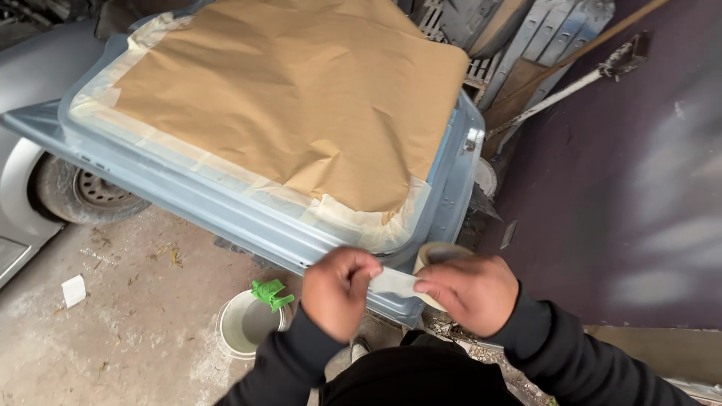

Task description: The person applies masking tape to the edges of a car door that is covered with brown paper. They tear off pieces of tape from a roll and press them down along the perimeter of the door to secure the paper in place.

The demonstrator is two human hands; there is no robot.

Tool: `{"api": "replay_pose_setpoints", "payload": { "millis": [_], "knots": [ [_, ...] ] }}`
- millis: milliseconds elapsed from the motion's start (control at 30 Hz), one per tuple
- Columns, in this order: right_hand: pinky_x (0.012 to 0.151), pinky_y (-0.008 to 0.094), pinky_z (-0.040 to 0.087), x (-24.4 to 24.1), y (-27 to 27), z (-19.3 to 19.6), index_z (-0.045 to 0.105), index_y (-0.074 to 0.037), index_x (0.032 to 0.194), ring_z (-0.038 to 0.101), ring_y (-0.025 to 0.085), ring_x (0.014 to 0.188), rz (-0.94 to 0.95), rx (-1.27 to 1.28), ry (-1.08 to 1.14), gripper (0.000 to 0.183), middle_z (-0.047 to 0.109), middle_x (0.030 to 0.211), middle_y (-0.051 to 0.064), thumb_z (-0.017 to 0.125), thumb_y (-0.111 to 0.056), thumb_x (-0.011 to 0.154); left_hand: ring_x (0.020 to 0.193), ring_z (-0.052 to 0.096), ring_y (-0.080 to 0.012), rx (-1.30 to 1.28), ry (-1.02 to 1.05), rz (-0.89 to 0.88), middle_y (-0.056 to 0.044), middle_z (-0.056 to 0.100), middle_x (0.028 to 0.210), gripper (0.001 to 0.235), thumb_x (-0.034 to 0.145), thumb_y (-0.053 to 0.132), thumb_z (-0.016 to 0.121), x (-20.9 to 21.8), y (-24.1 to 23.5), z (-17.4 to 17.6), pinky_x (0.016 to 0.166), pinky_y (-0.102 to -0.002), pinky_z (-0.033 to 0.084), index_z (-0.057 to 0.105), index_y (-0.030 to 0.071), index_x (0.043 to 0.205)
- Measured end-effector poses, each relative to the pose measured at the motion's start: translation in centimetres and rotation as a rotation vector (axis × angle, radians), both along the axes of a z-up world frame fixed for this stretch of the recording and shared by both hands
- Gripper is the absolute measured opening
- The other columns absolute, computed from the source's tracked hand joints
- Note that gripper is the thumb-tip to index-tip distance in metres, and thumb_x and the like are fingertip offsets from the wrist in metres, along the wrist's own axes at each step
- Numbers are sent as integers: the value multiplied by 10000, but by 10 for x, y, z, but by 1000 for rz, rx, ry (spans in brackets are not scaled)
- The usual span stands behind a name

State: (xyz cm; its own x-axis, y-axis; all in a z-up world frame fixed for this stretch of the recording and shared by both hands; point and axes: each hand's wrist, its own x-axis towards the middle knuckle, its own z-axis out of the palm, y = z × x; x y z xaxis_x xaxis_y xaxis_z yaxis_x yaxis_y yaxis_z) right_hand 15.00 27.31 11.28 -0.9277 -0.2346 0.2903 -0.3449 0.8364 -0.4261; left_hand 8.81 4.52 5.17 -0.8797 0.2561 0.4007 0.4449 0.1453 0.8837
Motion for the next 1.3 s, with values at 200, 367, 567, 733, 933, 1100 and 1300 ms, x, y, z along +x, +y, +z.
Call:
{"api": "replay_pose_setpoints", "payload": {
  "millis": [200,367,567,733,933,1100,1300],
  "knots": [
    [694,305,580,24,26,24,785,-63,944,593,114,557,96,36,496,127,846,1035,27,809,-41,821,546,624,-132,-37,-75,244,-32,757,710,133,813,-57,763,-56,2,-29,554,-261,529,801,25,909],
    [543,264,531,24,38,-5,847,-69,941,670,155,577,-150,-129,383,110,825,837,47,756,-73,879,521,596,-189,-148,50,228,-40,707,727,310,716,184,984,-72,50,-38,520,-333,519,783,45,908],
    [519,262,525,21,36,-19,810,-31,943,617,148,503,-108,-254,284,94,828,809,46,793,-49,852,537,556,-173,-205,4,318,-16,668,741,337,676,157,1002,-79,65,-52,542,-319,508,743,74,875],
    [510,247,521,23,46,-27,817,-23,965,638,130,512,-171,-310,237,101,839,841,49,786,-46,871,572,593,-180,-253,-20,324,-20,693,782,347,678,175,999,-76,69,-57,582,-325,531,759,77,908],
    [460,244,464,18,52,-32,825,-34,990,567,111,458,-220,-311,216,111,809,759,43,784,-74,895,770,694,-300,-591,282,356,-106,709,1074,616,774,465,925,-81,61,-55,703,-411,579,698,74,1193],
    [454,262,441,21,62,-37,830,-57,981,537,118,451,-273,-287,233,106,787,715,27,787,-108,898,1037,612,-348,-777,426,450,-199,535,1223,1044,730,956,636,-101,31,-41,877,-473,561,759,62,1254],
    [476,263,458,31,71,-45,831,-67,993,551,122,464,-304,-278,251,105,770,699,15,781,-85,902,1495,567,-238,-932,1119,-249,-89,685,1549,507,976,134,669,-122,20,-32,1326,-403,351,663,72,1479]
  ]
}}
